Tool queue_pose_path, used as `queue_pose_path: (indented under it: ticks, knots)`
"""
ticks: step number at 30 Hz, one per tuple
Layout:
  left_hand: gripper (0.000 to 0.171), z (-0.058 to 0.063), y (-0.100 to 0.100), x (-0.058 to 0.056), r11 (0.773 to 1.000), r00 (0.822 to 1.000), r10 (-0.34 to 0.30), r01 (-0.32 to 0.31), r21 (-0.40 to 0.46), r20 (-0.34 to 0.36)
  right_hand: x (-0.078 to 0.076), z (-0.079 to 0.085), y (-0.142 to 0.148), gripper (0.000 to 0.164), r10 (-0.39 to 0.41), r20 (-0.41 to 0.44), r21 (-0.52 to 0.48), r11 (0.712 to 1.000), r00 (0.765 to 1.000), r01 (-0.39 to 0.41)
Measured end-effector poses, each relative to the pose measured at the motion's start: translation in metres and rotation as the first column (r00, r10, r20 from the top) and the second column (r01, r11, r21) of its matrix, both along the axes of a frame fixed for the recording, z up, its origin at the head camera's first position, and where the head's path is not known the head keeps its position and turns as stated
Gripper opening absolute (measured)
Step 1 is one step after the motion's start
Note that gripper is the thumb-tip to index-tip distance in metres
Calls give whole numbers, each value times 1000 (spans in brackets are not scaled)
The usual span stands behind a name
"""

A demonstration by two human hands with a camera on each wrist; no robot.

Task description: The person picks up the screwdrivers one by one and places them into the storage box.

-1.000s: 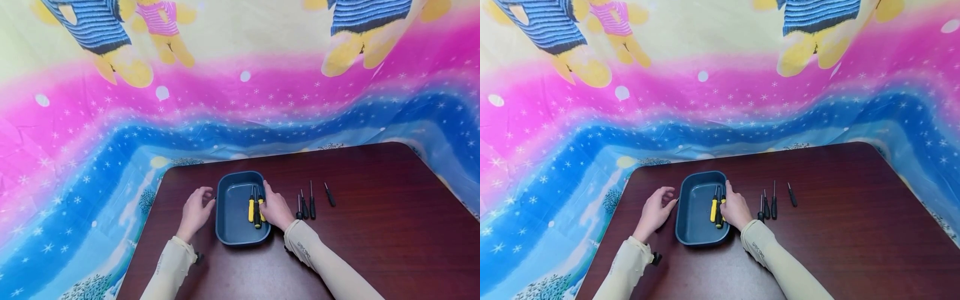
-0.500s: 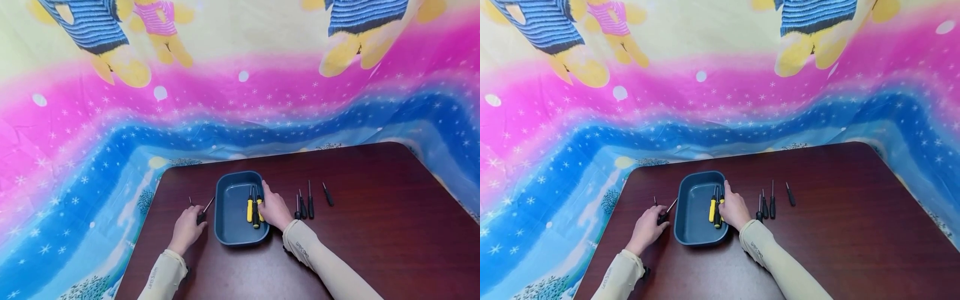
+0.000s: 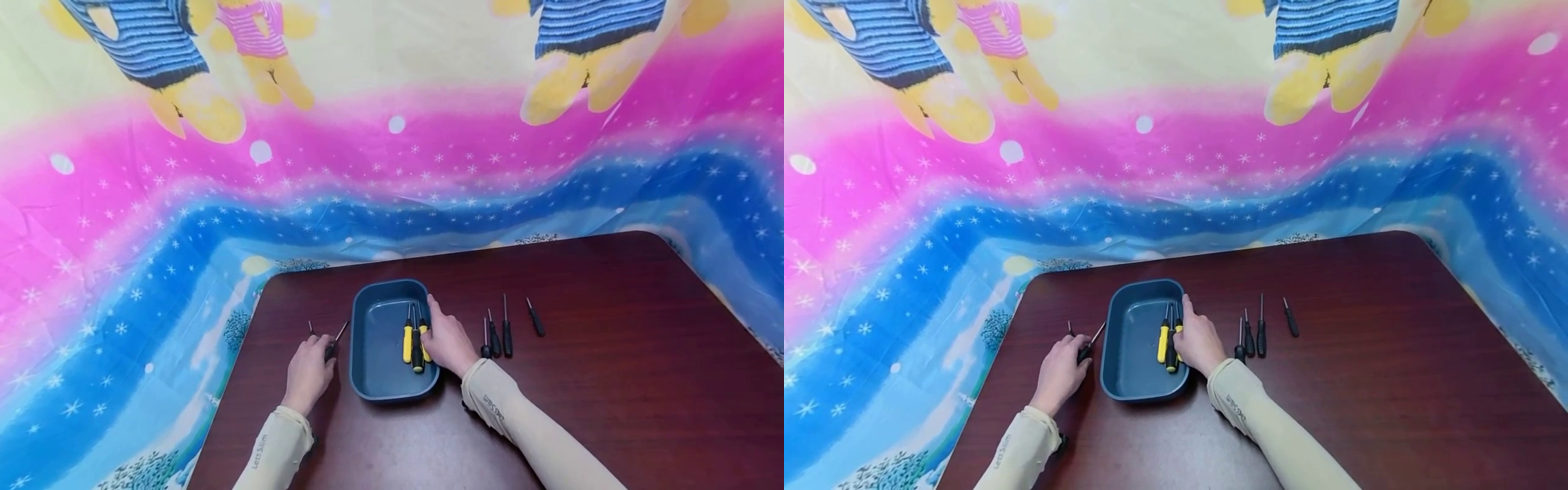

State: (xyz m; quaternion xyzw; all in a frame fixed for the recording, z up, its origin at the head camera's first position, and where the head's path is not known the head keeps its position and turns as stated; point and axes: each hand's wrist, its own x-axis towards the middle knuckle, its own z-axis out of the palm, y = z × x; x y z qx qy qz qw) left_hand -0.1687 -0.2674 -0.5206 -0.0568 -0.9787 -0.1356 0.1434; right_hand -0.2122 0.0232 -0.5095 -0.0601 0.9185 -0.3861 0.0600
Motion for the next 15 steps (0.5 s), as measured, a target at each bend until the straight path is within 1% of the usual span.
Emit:
queue_pose_path:
  ticks: [3,8,15]
  knots:
    - [37,-2,0,-1,1000,1000,0,0,-1,-11,0,0,0,81,0,0,-2,1000,1000,0]
    - [35,-2,-1,0,1000,1000,-2,2,17,-9,0,1,0,81,-1,4,-5,1000,1000,1]
    - [32,3,-3,2,998,999,-7,5,65,34,1,2,0,81,3,3,-12,1000,1000,-3]
